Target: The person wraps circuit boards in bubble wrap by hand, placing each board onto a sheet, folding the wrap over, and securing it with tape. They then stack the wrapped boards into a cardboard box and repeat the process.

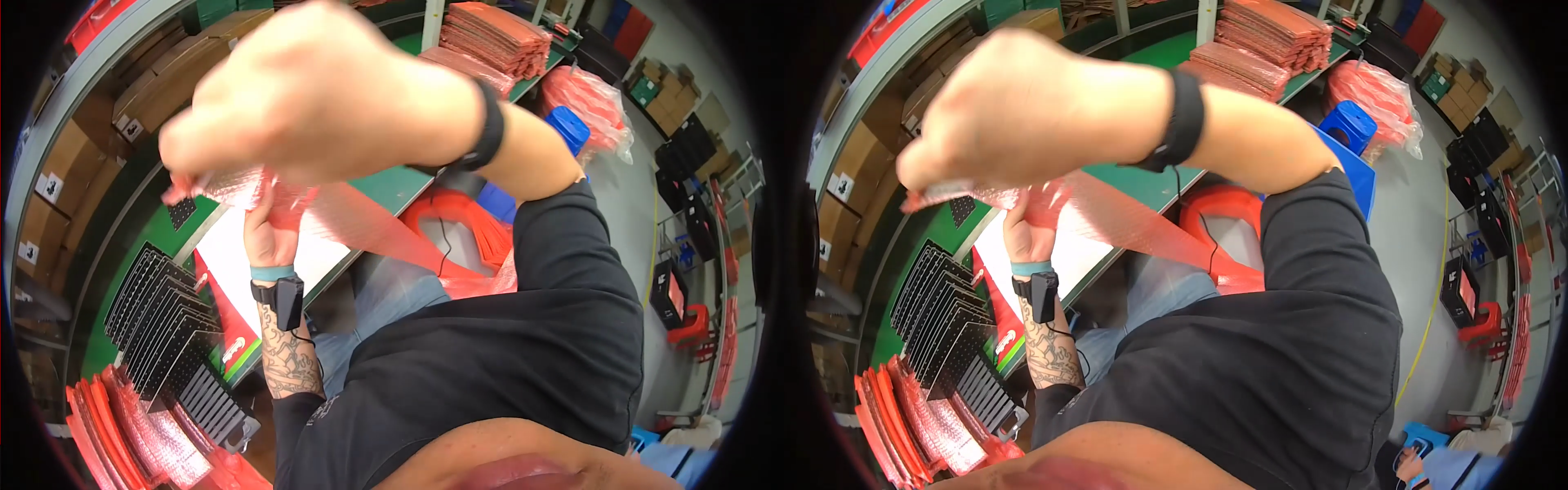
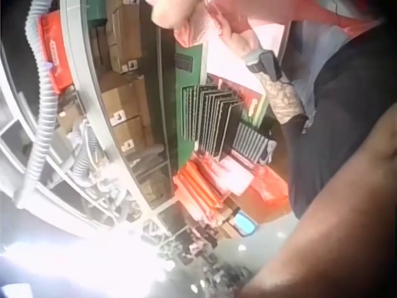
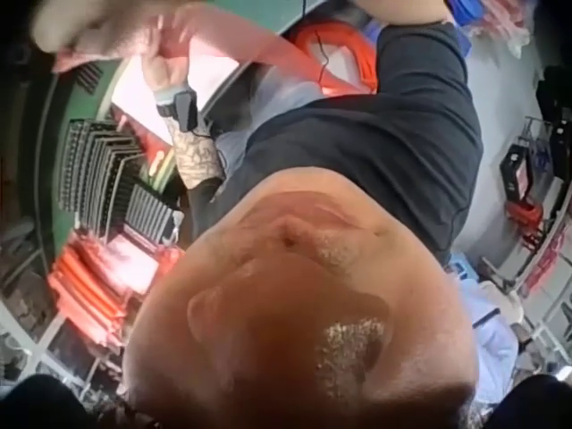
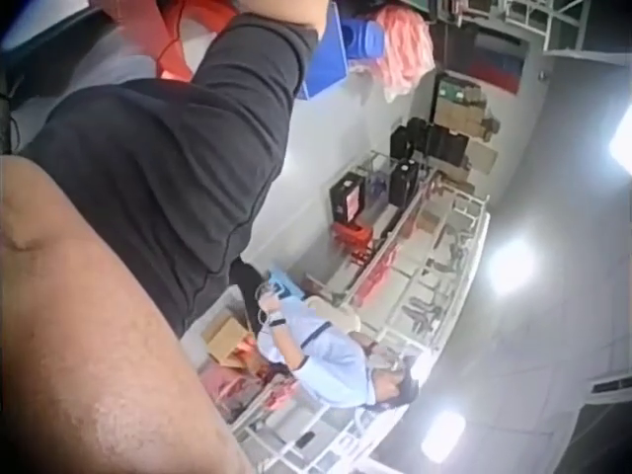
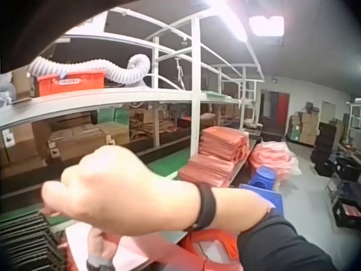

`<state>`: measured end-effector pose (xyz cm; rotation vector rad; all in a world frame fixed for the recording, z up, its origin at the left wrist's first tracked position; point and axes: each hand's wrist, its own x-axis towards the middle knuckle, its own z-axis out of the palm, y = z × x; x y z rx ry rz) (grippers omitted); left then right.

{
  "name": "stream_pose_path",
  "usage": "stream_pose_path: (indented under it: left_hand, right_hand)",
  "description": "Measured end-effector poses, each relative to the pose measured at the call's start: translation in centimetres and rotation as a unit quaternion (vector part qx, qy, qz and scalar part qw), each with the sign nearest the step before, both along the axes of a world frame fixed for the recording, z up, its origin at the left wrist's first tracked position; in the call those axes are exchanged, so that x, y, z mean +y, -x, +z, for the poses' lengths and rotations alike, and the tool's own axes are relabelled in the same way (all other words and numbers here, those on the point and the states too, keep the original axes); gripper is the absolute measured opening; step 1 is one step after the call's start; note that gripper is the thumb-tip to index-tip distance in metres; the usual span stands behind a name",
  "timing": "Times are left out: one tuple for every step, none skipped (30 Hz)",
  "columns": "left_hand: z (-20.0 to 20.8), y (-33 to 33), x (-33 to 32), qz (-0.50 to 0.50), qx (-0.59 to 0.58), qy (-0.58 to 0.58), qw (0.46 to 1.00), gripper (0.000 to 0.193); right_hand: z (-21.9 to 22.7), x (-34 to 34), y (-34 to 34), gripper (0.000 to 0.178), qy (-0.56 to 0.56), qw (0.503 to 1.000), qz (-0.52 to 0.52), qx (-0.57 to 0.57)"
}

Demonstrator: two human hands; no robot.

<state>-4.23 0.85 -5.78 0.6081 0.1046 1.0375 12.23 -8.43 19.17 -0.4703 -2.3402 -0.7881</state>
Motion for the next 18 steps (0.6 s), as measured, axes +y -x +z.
stream_pose_path:
  left_hand:
    - [-0.1,0.2,-0.1,-0.007,-0.033,-0.001,0.999,0.042]
    - [-0.5,0.4,-0.4,-0.012,-0.034,-0.002,0.999,0.042]
    - [-0.9,0.8,-0.7,-0.014,-0.049,0.017,0.999,0.043]
    - [-1.6,1.1,-0.9,-0.017,-0.063,0.037,0.997,0.044]
    - [-2.2,1.4,-1.3,-0.016,-0.077,0.059,0.995,0.045]
    - [-3.0,1.5,-1.6,-0.015,-0.075,0.060,0.995,0.045]
    - [-3.8,1.6,-1.9,-0.004,-0.081,0.099,0.992,0.045]
    - [-4.6,1.7,-2.2,0.005,-0.087,0.138,0.987,0.044]
    - [-5.3,1.9,-2.4,0.017,-0.094,0.178,0.979,0.044]
    - [-5.9,2.3,-2.8,0.022,-0.094,0.182,0.978,0.044]
    - [-6.5,2.7,-3.1,0.015,-0.102,0.182,0.978,0.044]
    - [-7.2,2.7,-3.5,0.005,-0.112,0.182,0.977,0.044]
    - [-7.6,2.7,-3.8,-0.006,-0.122,0.182,0.976,0.043]
    - [-7.9,3.0,-4.2,-0.008,-0.123,0.186,0.975,0.043]
    - [-8.2,3.6,-4.8,-0.001,-0.112,0.192,0.975,0.044]
    - [-8.2,4.2,-5.4,0.005,-0.100,0.196,0.975,0.044]
    - [-8.4,4.5,-5.6,0.013,-0.088,0.201,0.975,0.045]
    - [-8.6,4.7,-6.0,0.024,-0.090,0.207,0.974,0.045]
  right_hand:
    - [-1.7,0.9,0.5,0.023,-0.013,1.000,-0.013,-0.003]
    - [-3.5,1.8,0.9,0.021,-0.027,0.999,-0.025,-0.006]
    - [-5.3,2.9,1.2,0.018,-0.010,1.000,-0.012,-0.001]
    - [-7.3,4.1,1.3,0.015,0.008,1.000,0.001,0.005]
    - [-9.1,4.9,1.6,0.015,0.011,1.000,0.002,0.012]
    - [-10.9,5.6,1.9,0.014,0.016,1.000,0.004,0.018]
    - [-12.4,6.1,2.2,0.014,0.017,1.000,0.005,0.021]
    - [-13.9,6.6,2.5,0.012,0.029,0.999,0.014,0.033]
    - [-15.2,7.2,2.8,0.010,0.042,0.998,0.025,0.044]
    - [-16.4,7.6,3.3,0.008,0.057,0.996,0.039,0.054]
    - [-17.6,7.9,3.9,0.008,0.061,0.996,0.041,0.055]
    - [-18.6,7.8,4.2,0.008,0.070,0.995,0.038,0.051]
    - [-19.5,7.7,4.5,0.009,0.079,0.995,0.034,0.048]
    - [-20.4,7.7,4.7,0.010,0.087,0.995,0.030,0.045]
    - [-20.8,7.1,5.3,0.010,0.093,0.994,0.033,0.042]
    - [-20.8,6.1,5.8,0.015,0.109,0.994,0.002,0.021]
    - [-20.7,5.2,6.1,0.022,0.125,0.992,-0.027,0.000]
    - [-20.8,4.5,6.3,0.029,0.141,0.989,-0.049,-0.018]
